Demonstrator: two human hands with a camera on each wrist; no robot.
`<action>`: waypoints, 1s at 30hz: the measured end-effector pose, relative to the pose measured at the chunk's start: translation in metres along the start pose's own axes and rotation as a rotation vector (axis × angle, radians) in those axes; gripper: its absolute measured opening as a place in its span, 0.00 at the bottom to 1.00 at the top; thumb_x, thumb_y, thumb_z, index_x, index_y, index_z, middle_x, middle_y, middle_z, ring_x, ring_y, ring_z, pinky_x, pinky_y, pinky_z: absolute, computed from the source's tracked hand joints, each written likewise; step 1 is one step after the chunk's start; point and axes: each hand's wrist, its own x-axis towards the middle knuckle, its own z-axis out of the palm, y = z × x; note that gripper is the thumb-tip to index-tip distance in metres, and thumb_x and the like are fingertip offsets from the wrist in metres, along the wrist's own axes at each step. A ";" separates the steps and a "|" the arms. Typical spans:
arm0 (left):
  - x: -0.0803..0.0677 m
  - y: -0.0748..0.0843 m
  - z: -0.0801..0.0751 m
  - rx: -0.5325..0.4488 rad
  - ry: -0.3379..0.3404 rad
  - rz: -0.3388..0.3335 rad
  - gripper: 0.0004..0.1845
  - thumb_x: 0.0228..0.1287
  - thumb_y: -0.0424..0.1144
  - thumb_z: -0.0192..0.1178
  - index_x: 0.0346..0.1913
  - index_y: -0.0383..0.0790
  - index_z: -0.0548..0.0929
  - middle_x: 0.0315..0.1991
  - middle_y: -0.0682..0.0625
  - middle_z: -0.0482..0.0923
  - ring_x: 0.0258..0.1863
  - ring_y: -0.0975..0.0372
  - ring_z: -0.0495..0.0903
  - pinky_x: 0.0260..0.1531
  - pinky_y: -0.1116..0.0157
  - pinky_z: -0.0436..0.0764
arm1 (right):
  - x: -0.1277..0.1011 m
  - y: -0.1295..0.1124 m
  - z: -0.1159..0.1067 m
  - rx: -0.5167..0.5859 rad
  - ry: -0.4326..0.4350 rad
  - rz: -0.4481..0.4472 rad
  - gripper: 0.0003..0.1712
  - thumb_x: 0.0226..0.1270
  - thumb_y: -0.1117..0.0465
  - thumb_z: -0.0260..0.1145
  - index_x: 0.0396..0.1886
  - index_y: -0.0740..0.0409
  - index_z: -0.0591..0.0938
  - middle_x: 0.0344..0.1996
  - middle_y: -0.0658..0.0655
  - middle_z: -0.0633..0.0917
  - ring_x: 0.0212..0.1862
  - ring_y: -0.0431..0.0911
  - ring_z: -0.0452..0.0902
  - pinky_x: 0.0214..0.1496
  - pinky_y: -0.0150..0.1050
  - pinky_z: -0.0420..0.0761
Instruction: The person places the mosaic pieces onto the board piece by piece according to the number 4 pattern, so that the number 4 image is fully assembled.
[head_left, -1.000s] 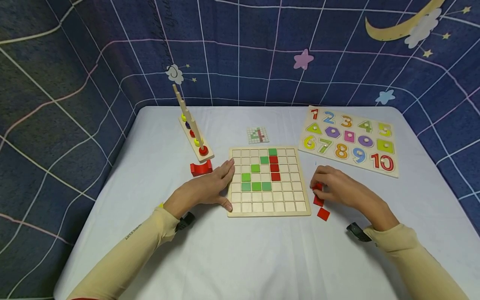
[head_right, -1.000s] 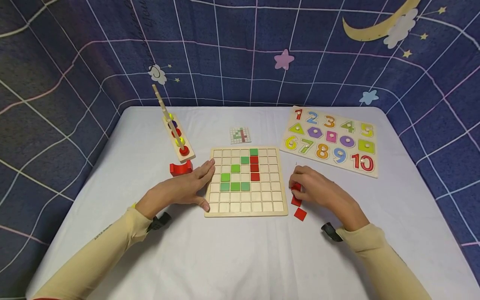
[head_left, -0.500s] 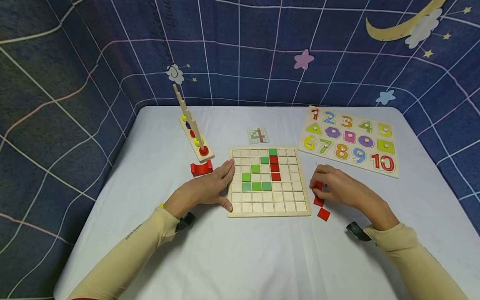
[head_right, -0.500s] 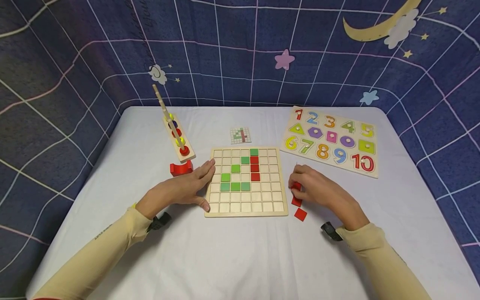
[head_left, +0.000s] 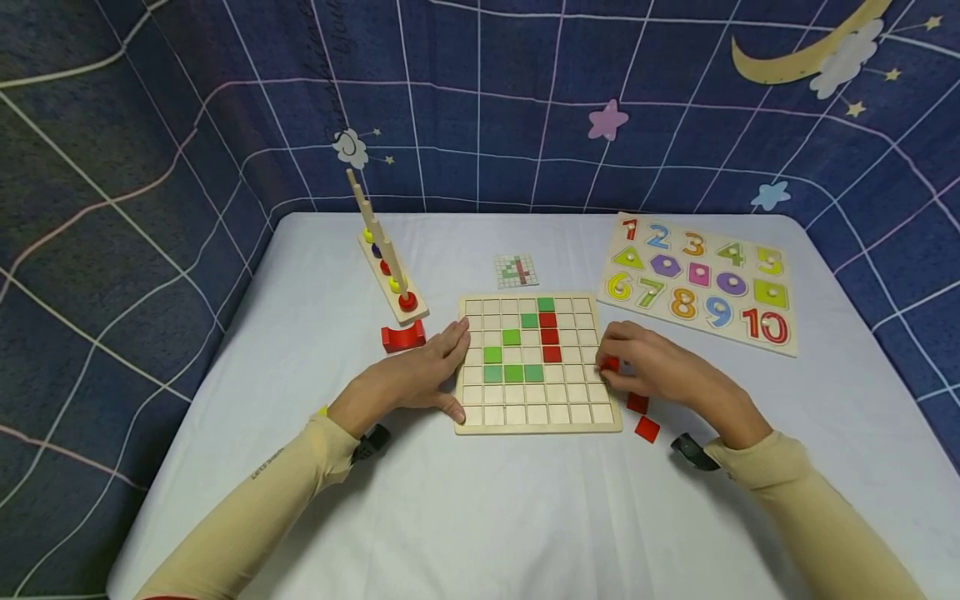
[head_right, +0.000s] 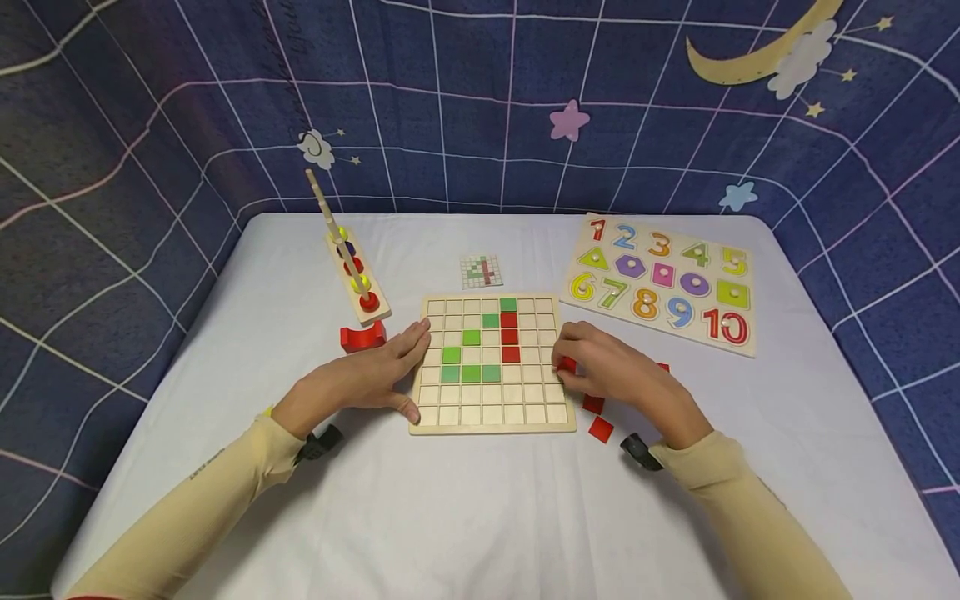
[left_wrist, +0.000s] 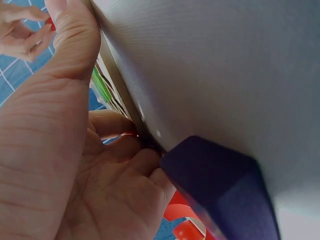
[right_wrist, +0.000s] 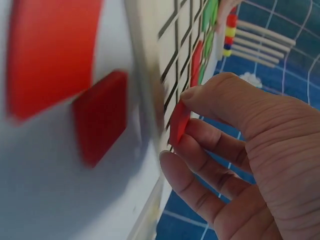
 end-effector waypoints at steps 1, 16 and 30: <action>0.000 0.000 0.000 -0.001 0.001 -0.001 0.70 0.57 0.66 0.73 0.86 0.28 0.45 0.89 0.35 0.35 0.89 0.43 0.42 0.85 0.50 0.60 | 0.003 -0.001 0.001 -0.005 0.000 -0.018 0.05 0.66 0.66 0.78 0.38 0.54 0.89 0.40 0.52 0.83 0.44 0.43 0.75 0.46 0.39 0.85; 0.000 -0.001 0.000 -0.003 -0.006 -0.011 0.69 0.58 0.66 0.72 0.86 0.29 0.44 0.89 0.35 0.34 0.89 0.44 0.41 0.85 0.50 0.59 | 0.042 -0.028 0.013 0.015 -0.024 -0.136 0.05 0.67 0.66 0.77 0.41 0.55 0.89 0.40 0.53 0.82 0.45 0.44 0.74 0.48 0.40 0.84; -0.001 -0.001 0.000 -0.005 -0.002 -0.002 0.70 0.57 0.66 0.73 0.86 0.29 0.44 0.89 0.36 0.35 0.90 0.44 0.41 0.85 0.51 0.60 | 0.051 -0.031 0.026 0.058 0.000 -0.200 0.04 0.65 0.69 0.78 0.34 0.59 0.90 0.37 0.52 0.87 0.45 0.46 0.79 0.54 0.44 0.85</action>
